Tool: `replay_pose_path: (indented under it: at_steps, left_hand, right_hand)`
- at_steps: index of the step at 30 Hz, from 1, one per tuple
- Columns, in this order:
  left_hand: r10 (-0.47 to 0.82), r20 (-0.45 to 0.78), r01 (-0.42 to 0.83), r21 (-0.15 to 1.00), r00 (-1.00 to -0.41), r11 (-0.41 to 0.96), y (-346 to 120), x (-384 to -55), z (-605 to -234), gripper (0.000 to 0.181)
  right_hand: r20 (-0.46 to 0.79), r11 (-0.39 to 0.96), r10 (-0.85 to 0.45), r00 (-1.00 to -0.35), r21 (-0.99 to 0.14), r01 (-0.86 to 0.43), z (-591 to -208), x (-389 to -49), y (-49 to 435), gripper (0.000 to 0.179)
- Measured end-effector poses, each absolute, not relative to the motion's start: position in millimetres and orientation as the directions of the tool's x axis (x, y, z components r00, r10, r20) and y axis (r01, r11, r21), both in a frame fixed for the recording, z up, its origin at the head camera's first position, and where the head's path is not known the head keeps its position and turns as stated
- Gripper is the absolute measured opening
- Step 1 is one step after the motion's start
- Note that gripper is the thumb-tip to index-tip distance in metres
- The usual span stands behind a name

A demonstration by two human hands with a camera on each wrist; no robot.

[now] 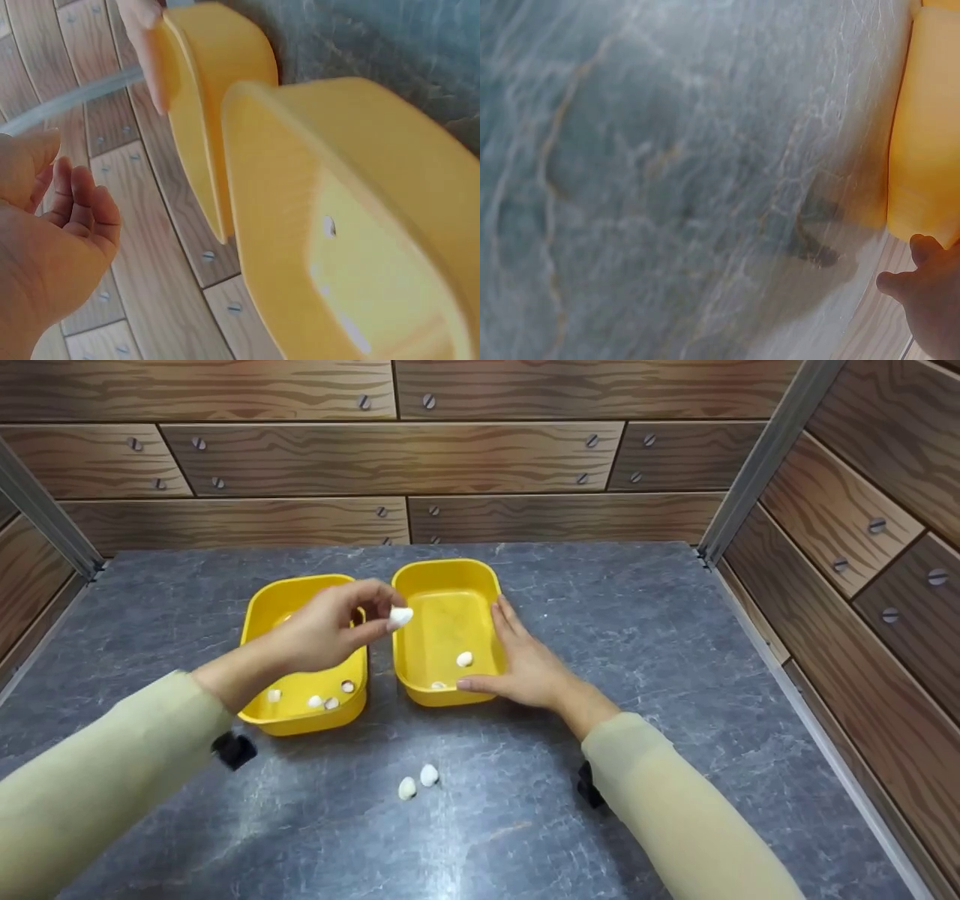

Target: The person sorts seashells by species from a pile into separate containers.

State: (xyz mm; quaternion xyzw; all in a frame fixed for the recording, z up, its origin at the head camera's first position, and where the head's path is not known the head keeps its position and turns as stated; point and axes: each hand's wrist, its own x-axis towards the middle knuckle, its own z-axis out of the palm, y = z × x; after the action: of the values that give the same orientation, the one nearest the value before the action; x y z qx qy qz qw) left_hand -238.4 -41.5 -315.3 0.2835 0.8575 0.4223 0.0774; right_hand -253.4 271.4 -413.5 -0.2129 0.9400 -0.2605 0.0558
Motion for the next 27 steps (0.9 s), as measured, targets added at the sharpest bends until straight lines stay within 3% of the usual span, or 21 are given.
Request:
replay_pose_path:
  at_steps: [13,21,27]
  left_hand:
    - [0.507,0.027,0.352,0.752,-0.861,0.557,-15,-279,-343,0.019]
    - [0.477,-0.021,0.302,0.749,-0.879,0.590,-6,-287,-358,0.018]
    - [0.472,-0.012,0.310,0.740,-0.882,0.597,-2,-290,-361,0.029]
  right_hand:
    - [-0.005,0.777,-0.425,-0.905,-0.515,-0.362,-414,-254,271,0.123]
    - [0.001,0.781,-0.428,-0.904,-0.504,-0.370,-414,-254,271,0.124]
    - [0.001,0.780,-0.425,-0.905,-0.508,-0.366,-415,-254,270,0.124]
